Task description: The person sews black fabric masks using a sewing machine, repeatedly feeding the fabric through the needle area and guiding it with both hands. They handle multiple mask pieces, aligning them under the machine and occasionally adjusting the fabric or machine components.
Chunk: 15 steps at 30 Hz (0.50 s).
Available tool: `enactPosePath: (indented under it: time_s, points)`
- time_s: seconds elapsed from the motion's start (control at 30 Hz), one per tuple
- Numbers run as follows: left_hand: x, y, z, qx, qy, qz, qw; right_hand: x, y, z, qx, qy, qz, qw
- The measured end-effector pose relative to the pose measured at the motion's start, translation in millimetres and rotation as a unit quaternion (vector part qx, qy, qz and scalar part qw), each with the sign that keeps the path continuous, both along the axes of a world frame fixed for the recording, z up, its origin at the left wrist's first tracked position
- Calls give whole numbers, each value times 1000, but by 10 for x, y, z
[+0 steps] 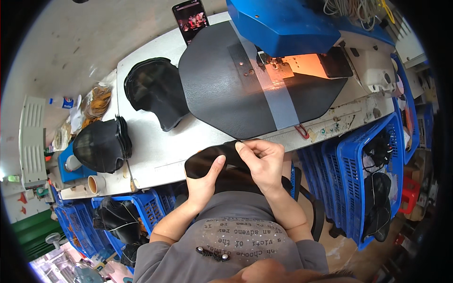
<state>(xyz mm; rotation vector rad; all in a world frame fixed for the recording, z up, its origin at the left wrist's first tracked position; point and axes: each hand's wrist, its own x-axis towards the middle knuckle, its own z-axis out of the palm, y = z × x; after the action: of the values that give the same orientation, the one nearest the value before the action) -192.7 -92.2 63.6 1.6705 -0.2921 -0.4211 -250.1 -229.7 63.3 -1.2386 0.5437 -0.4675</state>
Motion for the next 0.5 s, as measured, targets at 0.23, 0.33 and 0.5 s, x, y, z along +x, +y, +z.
enactPosePath:
  time_s: [0.23, 0.33, 0.5]
  points:
    - [14, 4, -19, -6, -1, -13, 1000, 17, 25, -7, -30, -22, -15, 999]
    - [21, -20, 9, -9, 3, -12, 1000, 12, 35, -41, -45, -25, -19, 999]
    - [-14, 0, -37, -11, -9, 1, 1000, -27, -26, -55, -66, -24, 22, 997]
